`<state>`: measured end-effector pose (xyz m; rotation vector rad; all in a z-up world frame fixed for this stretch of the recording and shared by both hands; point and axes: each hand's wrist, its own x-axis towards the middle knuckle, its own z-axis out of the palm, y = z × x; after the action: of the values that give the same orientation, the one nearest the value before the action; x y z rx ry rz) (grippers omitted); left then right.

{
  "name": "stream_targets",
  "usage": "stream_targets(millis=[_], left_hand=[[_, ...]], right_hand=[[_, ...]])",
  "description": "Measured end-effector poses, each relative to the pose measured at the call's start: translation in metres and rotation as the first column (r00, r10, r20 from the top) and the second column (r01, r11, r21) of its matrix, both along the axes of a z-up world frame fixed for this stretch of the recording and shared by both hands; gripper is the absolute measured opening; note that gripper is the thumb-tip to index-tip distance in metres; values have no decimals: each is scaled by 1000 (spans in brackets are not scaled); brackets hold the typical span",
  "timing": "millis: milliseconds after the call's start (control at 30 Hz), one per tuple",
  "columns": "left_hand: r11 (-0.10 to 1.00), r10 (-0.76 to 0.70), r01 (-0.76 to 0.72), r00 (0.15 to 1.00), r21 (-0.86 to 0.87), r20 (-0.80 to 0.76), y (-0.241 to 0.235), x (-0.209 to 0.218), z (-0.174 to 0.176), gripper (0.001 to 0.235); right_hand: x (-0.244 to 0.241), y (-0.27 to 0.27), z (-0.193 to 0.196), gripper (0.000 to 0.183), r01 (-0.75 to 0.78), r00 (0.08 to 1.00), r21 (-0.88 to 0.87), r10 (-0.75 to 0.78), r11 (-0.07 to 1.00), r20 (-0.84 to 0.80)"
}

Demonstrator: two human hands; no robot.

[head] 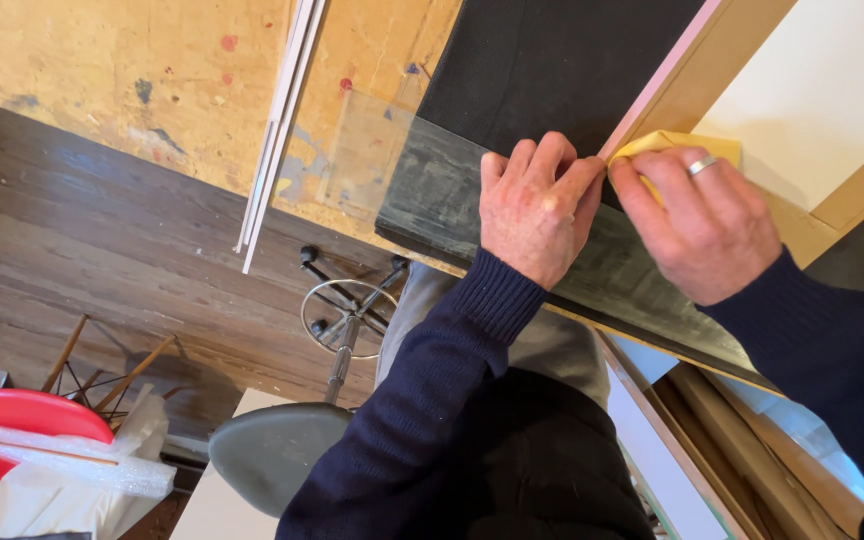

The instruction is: Apply adhesive tape to the edges of a piece of artwork and smooth it down to secure it to a backing board or glass.

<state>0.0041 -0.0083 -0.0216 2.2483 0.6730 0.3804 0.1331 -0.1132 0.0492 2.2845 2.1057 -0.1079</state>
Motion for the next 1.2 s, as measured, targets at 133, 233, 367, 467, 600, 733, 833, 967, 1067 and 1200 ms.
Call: stream_targets(millis=[133, 233, 367, 467, 600, 733, 833, 967, 1067, 1200], left_hand=[[1000, -2, 2, 1000, 3, -12, -2, 0, 0, 11], [1000, 4, -4, 1000, 7, -4, 0, 2, 1, 11], [1000, 28, -28, 1000, -3, 15, -2, 2, 0, 11], [999, 37, -37, 999, -3, 2, 3, -1, 1, 12], [1000, 22, -22, 1000, -4, -3, -3, 2, 0, 12], [1000, 28, -28, 1000, 0, -11, -1, 0, 1, 12], [1000, 23, -23, 1000, -6, -1, 1, 2, 1, 13], [1000, -13, 13, 1000, -8, 0, 0, 1, 2, 16], [999, -48, 48, 999, 14, 4, 0, 2, 4, 22], [996, -77, 77, 997, 46, 4, 1, 6, 5, 24]], right_hand=[[-2, -15, -15, 31, -51, 996, -42, 54, 998, 66], [12, -18, -17, 31, -77, 990, -32, 80, 997, 115], [35, -19, -3, 27, 311, 755, -74, -293, 948, -586], [25, -17, -11, 28, 185, 913, 33, -159, 982, -376], [17, -18, -19, 32, -8, 978, 85, 26, 996, -206], [31, -11, -11, 25, -109, 978, 93, 123, 990, -170], [28, -6, -10, 28, 3, 983, 100, 16, 995, -185], [12, -29, -28, 28, 97, 966, 43, -84, 994, -246], [13, -24, -20, 30, 110, 962, 59, -91, 992, -258], [23, -22, -12, 31, 29, 968, 126, 4, 992, -250]])
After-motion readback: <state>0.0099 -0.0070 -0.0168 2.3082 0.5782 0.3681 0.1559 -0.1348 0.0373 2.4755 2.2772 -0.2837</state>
